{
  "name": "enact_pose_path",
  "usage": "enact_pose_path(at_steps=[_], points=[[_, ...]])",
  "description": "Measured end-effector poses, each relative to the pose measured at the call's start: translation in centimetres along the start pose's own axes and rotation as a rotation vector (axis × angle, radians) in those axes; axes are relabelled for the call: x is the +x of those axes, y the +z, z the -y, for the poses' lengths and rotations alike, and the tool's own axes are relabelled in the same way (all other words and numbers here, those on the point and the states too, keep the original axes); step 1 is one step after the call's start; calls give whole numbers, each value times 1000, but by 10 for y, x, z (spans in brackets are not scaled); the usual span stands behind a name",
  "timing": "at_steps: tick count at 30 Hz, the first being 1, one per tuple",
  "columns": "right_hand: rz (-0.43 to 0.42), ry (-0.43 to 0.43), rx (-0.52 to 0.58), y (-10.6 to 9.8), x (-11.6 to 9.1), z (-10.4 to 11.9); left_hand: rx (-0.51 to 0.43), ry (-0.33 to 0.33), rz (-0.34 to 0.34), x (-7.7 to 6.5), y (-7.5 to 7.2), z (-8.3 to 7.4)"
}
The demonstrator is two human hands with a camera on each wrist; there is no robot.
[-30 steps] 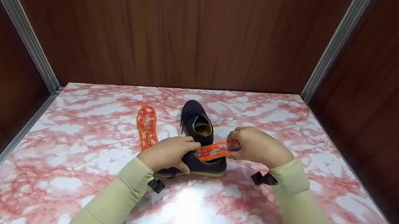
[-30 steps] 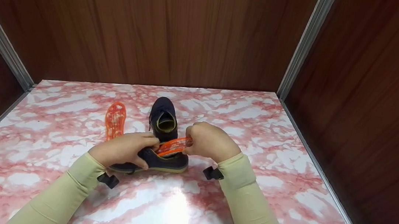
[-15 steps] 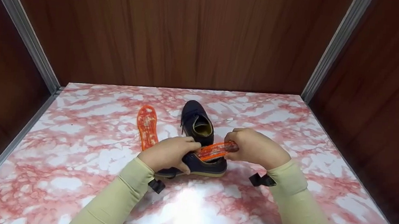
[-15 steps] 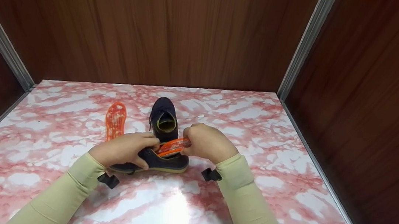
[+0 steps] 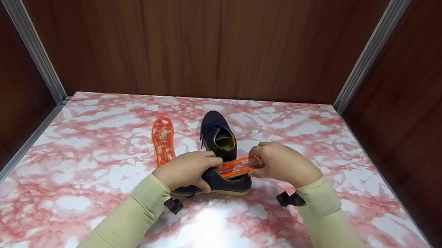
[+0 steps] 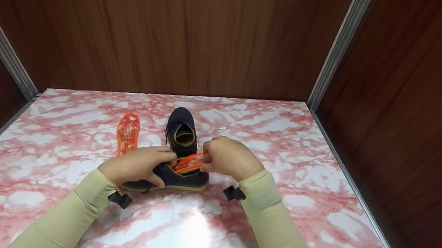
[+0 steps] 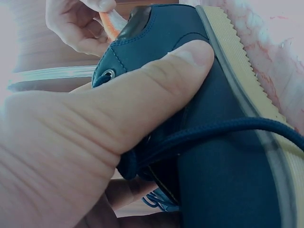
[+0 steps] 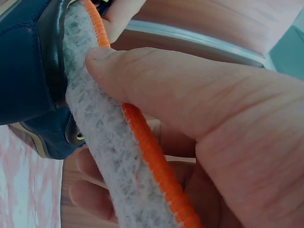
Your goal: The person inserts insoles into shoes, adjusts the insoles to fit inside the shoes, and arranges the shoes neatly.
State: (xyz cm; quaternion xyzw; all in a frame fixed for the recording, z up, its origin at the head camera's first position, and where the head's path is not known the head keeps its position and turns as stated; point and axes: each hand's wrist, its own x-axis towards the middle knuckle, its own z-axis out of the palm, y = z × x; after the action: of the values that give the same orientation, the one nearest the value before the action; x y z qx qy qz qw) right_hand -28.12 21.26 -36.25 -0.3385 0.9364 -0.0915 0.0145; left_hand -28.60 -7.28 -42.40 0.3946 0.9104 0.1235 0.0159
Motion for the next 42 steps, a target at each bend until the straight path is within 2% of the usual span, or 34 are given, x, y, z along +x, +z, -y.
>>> enact_pose_path(at_steps=[9,16,31,42], points=[[35,74,47,-6,-4,-3,12,-2,11,1,1,1],[38,109,42,-12,-7,-5,15,-8,23,2,-1,0],[1,41,-12,-7,-2,-2,4,-2,4,1,0,1],[17,43,-64,3,3,5,-8,-11,16,1,1,0]])
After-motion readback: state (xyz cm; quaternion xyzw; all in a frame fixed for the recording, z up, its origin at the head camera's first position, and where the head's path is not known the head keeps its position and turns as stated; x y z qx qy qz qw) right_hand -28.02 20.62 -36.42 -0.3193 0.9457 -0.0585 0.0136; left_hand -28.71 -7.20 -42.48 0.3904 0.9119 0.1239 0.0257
